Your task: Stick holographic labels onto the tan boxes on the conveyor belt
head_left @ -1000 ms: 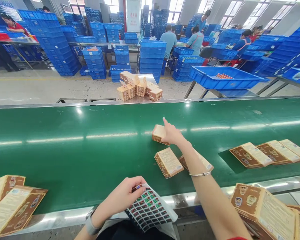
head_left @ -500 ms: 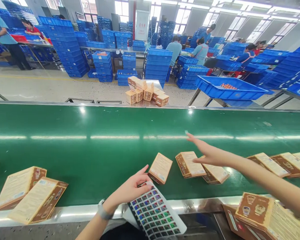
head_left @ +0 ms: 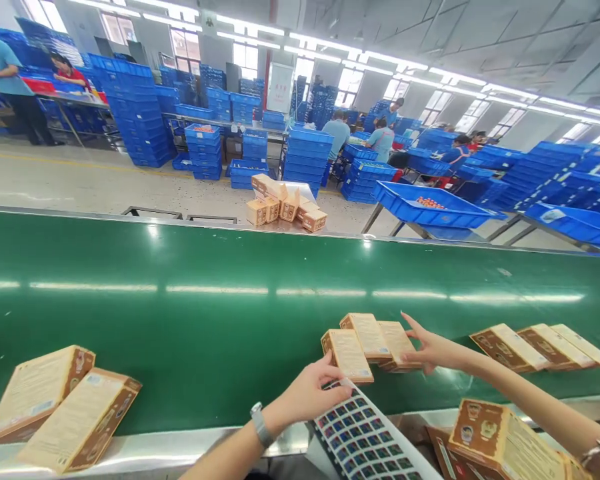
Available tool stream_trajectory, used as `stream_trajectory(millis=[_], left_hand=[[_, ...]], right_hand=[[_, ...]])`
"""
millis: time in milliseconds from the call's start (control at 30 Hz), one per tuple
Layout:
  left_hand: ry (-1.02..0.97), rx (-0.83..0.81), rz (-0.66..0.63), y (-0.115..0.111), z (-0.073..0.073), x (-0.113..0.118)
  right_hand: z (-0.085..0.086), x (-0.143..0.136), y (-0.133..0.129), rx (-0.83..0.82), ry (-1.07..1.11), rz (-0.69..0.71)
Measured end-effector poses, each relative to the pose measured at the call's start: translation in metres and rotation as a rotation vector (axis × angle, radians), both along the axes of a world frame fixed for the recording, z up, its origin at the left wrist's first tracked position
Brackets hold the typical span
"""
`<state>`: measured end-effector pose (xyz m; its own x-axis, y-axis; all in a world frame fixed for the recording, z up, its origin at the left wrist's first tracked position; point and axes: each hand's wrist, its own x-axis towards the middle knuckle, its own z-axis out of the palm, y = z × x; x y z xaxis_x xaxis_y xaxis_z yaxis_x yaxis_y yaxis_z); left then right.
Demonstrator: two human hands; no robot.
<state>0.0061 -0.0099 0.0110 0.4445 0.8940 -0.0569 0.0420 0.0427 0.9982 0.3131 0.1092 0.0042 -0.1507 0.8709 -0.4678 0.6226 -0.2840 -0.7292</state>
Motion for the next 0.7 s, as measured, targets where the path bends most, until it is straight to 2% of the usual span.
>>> stream_trajectory(millis=[67,167,333,467,567,633,700], left_hand=[[0.025,0.041,0.066,0.004,0.000,-0.002],[0.144,0.060,0.159,-0.003,0.009,-0.026],[0.315,-0.064,0.320,-0.049,0.036,-0.084],[0.458,-0.180,0.453,-0.088,0.055,-0.115],[0.571,-0.209,0.543,-0.111,0.067,-0.128],[0.623,-0.143,0.588,-0.123,0.077,-0.134],[0.615,-0.067,0.577,-0.130,0.089,-0.136]], right_hand=[[0.000,-0.013,0.007,0.025,0.029,0.027],[0.002,-0.042,0.009,0.073,0.063,0.112],[0.012,-0.117,-0.017,0.155,0.125,0.334],[0.017,-0.162,-0.037,0.134,0.143,0.471],[0.021,-0.165,-0.042,0.226,0.065,0.493],[0.027,-0.155,-0.045,0.383,0.007,0.394],[0.034,-0.144,-0.052,0.479,0.032,0.228]])
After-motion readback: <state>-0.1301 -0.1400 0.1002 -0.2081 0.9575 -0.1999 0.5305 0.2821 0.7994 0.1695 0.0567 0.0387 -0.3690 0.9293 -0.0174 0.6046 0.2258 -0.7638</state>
